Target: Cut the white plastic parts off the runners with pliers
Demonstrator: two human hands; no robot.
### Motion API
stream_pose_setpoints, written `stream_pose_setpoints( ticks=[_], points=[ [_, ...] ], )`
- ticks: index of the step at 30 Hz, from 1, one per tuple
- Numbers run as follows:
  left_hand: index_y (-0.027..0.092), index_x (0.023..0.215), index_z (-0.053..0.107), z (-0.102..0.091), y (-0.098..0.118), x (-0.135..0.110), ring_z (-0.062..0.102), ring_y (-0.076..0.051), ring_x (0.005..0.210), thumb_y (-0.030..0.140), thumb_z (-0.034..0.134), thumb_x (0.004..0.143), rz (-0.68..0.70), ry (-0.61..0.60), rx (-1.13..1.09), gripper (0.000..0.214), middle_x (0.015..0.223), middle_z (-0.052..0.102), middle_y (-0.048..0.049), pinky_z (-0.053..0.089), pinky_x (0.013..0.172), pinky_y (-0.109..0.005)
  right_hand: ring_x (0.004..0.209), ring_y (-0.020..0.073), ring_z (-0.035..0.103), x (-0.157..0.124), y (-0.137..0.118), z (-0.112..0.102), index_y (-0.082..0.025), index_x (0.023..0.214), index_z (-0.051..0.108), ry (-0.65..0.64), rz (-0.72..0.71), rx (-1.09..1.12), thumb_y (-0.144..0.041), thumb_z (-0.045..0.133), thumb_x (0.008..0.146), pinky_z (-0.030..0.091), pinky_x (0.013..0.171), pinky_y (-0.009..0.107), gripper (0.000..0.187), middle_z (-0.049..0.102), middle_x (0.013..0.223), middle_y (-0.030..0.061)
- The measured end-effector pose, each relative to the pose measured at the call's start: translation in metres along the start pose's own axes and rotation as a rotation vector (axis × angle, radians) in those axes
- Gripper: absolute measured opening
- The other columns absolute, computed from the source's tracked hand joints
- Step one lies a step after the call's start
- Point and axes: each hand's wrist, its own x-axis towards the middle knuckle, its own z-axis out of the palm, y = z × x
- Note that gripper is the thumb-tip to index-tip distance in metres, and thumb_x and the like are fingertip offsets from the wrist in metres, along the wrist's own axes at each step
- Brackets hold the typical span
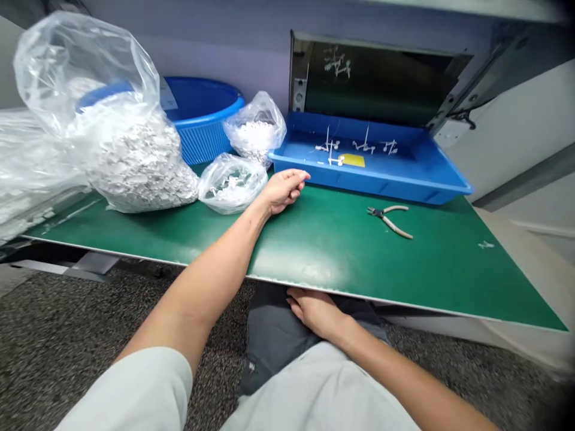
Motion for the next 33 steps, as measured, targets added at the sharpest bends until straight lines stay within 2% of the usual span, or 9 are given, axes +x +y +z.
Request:
stream_pose_setpoints(
  ticks=[3,5,8,11,16,19,22,28,33],
  points=[
    [0.012,0.085,0.061,0.003,0.001,-0.004,0.032,-0.002,0.039,0.038,0.074,0.080,-0.076,-0.049,-0.065,0.030,0.063,0.042,0.0042,0.013,0.033,-0.011,0.089,0.0186,0.066,-0.008,-0.023,-0.040,-0.029,0.119,0.061,-0.015,-0.216,0.179,-0.016,0.049,0.093,0.053,0.081,0.028,0.032,0.069,0.103,0.0038],
    [0.011,0.079,0.061,0.007,-0.001,-0.006,0.028,-0.002,0.039,0.046,0.073,0.079,-0.103,-0.093,-0.057,0.037,0.059,0.035,0.0059,0.012,0.033,-0.012,0.099,0.0184,0.065,-0.003,-0.028,-0.078,-0.032,0.133,0.052,0.187,-0.357,0.248,-0.013,0.051,0.092,0.053,0.088,0.029,0.046,0.068,0.113,0.0030],
    [0.011,0.082,0.063,0.015,-0.001,-0.010,0.026,-0.002,0.039,0.049,0.074,0.077,-0.131,-0.214,-0.060,0.040,0.057,0.032,0.0069,0.011,0.034,-0.013,0.102,0.0203,0.064,0.041,-0.013,-0.130,-0.034,0.119,0.063,0.598,-0.209,0.283,-0.018,0.059,0.090,0.050,0.093,0.034,0.034,0.069,0.111,0.0009],
    [0.014,0.094,0.063,0.019,0.003,-0.014,0.027,-0.002,0.040,0.043,0.075,0.076,-0.110,-0.234,-0.109,0.036,0.060,0.036,0.0062,0.012,0.035,-0.013,0.098,0.0221,0.066,0.106,0.015,-0.157,-0.026,0.111,0.067,0.805,-0.016,0.488,-0.029,0.060,0.091,0.052,0.092,0.037,0.021,0.070,0.108,0.0044],
    [0.016,0.103,0.063,0.017,-0.001,-0.008,0.022,-0.004,0.039,0.043,0.069,0.081,-0.028,0.004,-0.061,0.036,0.055,0.032,0.0082,0.011,0.035,-0.015,0.119,0.0224,0.057,0.167,0.044,-0.144,-0.023,0.111,0.069,0.850,0.003,0.574,-0.033,0.055,0.093,0.039,0.109,0.040,0.025,0.065,0.123,0.0062],
    [0.016,0.099,0.068,0.018,-0.007,-0.004,0.034,-0.007,0.042,0.041,0.065,0.083,0.094,0.110,0.049,0.030,0.053,0.040,0.0056,0.025,0.039,-0.016,0.128,0.0210,0.049,0.170,0.046,-0.131,-0.025,0.116,0.067,0.855,0.003,0.545,-0.034,0.051,0.095,0.034,0.113,0.039,0.028,0.058,0.133,0.0047],
    [0.017,0.098,0.072,0.020,-0.009,-0.003,0.058,-0.014,0.072,0.034,0.062,0.086,0.282,0.110,0.173,0.023,0.077,0.063,-0.0027,0.046,0.067,-0.021,0.131,0.0201,0.046,0.169,0.046,-0.129,-0.025,0.118,0.066,0.874,0.015,0.549,-0.034,0.049,0.097,0.033,0.113,0.039,0.029,0.059,0.132,0.0045],
    [0.016,0.098,0.073,0.023,-0.008,-0.006,0.060,-0.018,0.083,0.029,0.058,0.089,0.368,0.200,0.358,0.022,0.092,0.070,-0.0044,0.045,0.077,-0.024,0.124,0.0209,0.051,0.171,0.052,-0.141,-0.023,0.110,0.069,0.885,0.020,0.487,-0.036,0.049,0.095,0.037,0.108,0.036,0.028,0.055,0.134,0.0064],
    [0.014,0.092,0.072,0.019,-0.006,-0.005,0.060,-0.016,0.079,0.031,0.062,0.087,0.404,0.318,0.401,0.020,0.088,0.070,-0.0036,0.046,0.075,-0.023,0.099,0.0199,0.061,0.168,0.062,-0.147,-0.021,0.097,0.072,0.895,0.052,0.468,-0.041,0.059,0.088,0.048,0.089,0.032,0.026,0.065,0.107,0.0063]
  ],
)
